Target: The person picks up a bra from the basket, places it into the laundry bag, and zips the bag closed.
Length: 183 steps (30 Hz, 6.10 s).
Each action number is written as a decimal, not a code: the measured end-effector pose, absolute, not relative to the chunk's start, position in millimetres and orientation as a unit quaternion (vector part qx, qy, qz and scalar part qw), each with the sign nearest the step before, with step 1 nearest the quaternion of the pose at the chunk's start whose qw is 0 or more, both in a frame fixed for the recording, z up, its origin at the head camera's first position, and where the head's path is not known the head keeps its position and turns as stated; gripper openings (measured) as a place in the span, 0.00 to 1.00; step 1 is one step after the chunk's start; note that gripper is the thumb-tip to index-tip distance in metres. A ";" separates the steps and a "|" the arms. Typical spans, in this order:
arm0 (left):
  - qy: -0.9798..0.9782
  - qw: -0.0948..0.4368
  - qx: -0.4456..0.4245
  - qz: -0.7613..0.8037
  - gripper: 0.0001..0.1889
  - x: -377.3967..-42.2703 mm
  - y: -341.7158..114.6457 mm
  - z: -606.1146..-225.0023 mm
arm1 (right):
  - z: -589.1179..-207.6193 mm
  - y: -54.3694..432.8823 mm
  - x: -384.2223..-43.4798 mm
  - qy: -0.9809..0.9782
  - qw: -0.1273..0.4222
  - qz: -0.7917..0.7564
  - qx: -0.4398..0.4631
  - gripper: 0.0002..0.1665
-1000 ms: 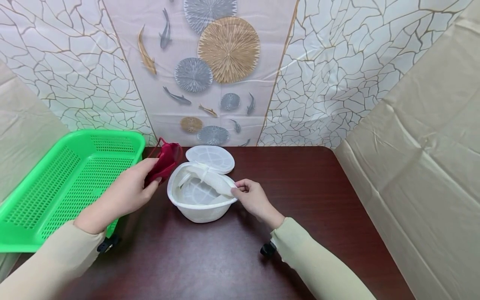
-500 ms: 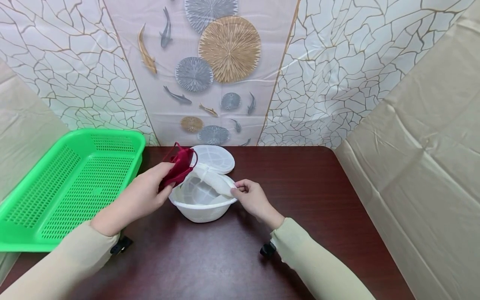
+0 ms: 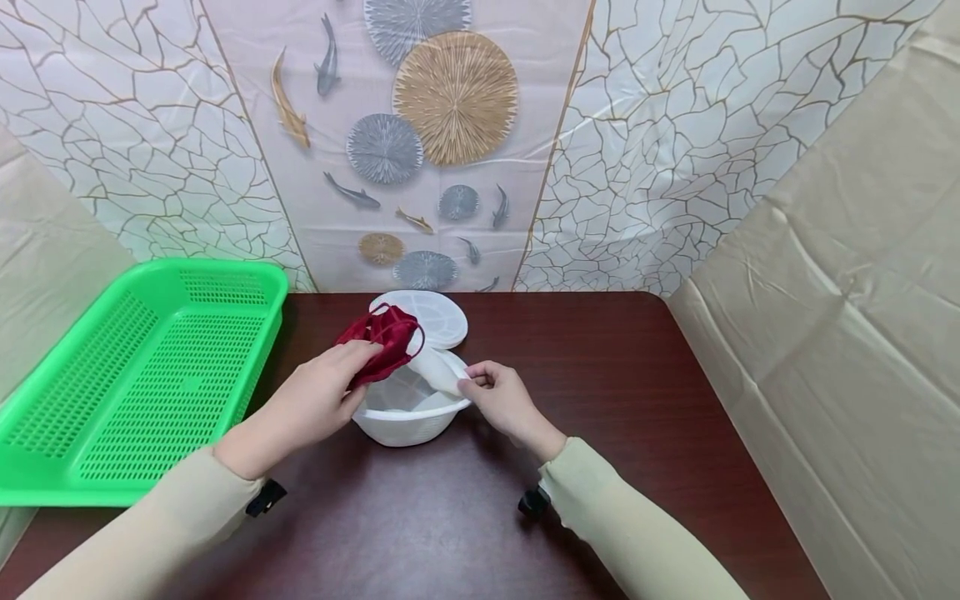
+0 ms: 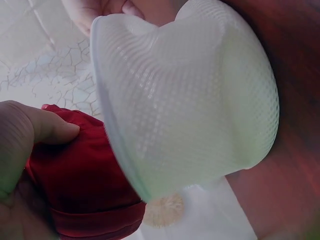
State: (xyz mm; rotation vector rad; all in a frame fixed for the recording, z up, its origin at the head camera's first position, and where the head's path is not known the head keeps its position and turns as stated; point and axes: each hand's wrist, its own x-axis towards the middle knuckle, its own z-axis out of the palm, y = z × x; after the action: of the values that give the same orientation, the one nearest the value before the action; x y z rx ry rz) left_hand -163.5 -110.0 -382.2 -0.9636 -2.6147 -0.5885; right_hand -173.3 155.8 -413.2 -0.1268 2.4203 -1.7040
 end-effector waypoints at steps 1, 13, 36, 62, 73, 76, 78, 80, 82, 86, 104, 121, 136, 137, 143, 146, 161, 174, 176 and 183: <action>-0.907 0.146 -0.338 -0.203 0.24 -163.1 -108.8 -383.3 | -413.0 155.6 -173.1 0.813 0.090 -0.573 -0.044 0.13; -0.902 0.124 -0.362 -0.199 0.20 -164.3 -97.6 -401.2 | -411.3 152.5 -171.2 0.812 0.106 -0.572 -0.046 0.12; -0.918 0.004 -0.347 -0.192 0.19 -170.1 -86.2 -427.1 | -413.5 147.9 -165.0 0.820 0.066 -0.565 -0.065 0.07; -0.950 -0.049 -0.282 -0.125 0.17 -174.0 -81.4 -439.0 | -437.3 160.8 -181.2 0.817 0.002 -0.571 -0.084 0.05; -0.949 0.000 -0.284 -0.136 0.22 -168.1 -87.3 -416.9 | -406.0 155.8 -165.9 0.816 0.014 -0.572 -0.081 0.08; -0.947 0.054 -0.274 -0.157 0.21 -169.4 -90.9 -407.4 | -404.8 155.6 -164.9 0.816 0.009 -0.573 -0.079 0.08; -0.946 0.097 -0.259 -0.171 0.20 -172.3 -94.3 -403.4 | -405.3 155.6 -165.1 0.815 0.007 -0.574 -0.077 0.08; -0.942 0.138 -0.245 -0.183 0.19 -175.8 -98.3 -400.5 | -405.5 155.7 -165.2 0.815 0.009 -0.575 -0.076 0.08; -0.941 0.162 -0.228 -0.190 0.20 -178.8 -102.4 -399.5 | -405.2 155.7 -165.1 0.815 0.011 -0.575 -0.073 0.08; -0.944 0.163 -0.196 -0.210 0.22 -183.3 -109.1 -401.3 | -403.8 155.5 -164.1 0.817 0.015 -0.572 -0.066 0.08; -0.954 0.086 -0.139 -0.253 0.21 -196.4 -119.5 -416.1 | -441.4 164.8 -181.9 0.829 -0.007 -0.556 -0.063 0.10; -0.938 0.092 -0.147 -0.301 0.17 -181.5 -132.0 -405.6 | -422.7 175.3 -187.5 0.820 -0.031 -0.569 -0.046 0.11; -0.930 -0.002 -0.140 -0.341 0.22 -194.1 -133.1 -403.1 | -399.0 171.1 -169.9 0.837 0.004 -0.544 -0.051 0.12; -0.927 -0.002 -0.139 -0.348 0.22 -197.9 -133.5 -402.1 | -399.5 171.3 -169.7 0.837 0.005 -0.544 -0.053 0.12; -0.925 -0.006 -0.121 -0.360 0.22 -219.8 -132.4 -391.0 | -402.2 173.6 -169.2 0.835 0.004 -0.547 -0.059 0.11; -0.926 -0.014 -0.106 -0.361 0.23 -234.3 -130.9 -389.2 | -402.8 175.0 -168.8 0.835 0.000 -0.547 -0.062 0.11; -0.916 -0.113 -0.024 -0.385 0.38 -281.7 -130.9 -417.5 | -402.4 175.7 -165.7 0.843 0.002 -0.533 -0.079 0.10; -0.886 -0.167 -0.008 -0.433 0.32 -285.6 -121.5 -434.1 | -406.9 174.5 -165.5 0.842 0.005 -0.532 -0.085 0.10; -0.885 -0.164 -0.012 -0.436 0.32 -284.4 -119.3 -432.8 | -407.6 174.4 -165.9 0.841 0.004 -0.534 -0.085 0.10; -0.886 -0.145 -0.013 -0.441 0.31 -283.4 -115.1 -432.8 | -409.0 174.0 -166.7 0.842 0.004 -0.533 -0.087 0.10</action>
State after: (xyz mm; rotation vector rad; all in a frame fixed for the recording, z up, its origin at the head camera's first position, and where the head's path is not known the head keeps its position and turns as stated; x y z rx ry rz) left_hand -283.4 -115.1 -432.8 -0.0444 -3.0724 -1.5287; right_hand -166.7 174.0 -409.0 -0.2715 2.6380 -1.6684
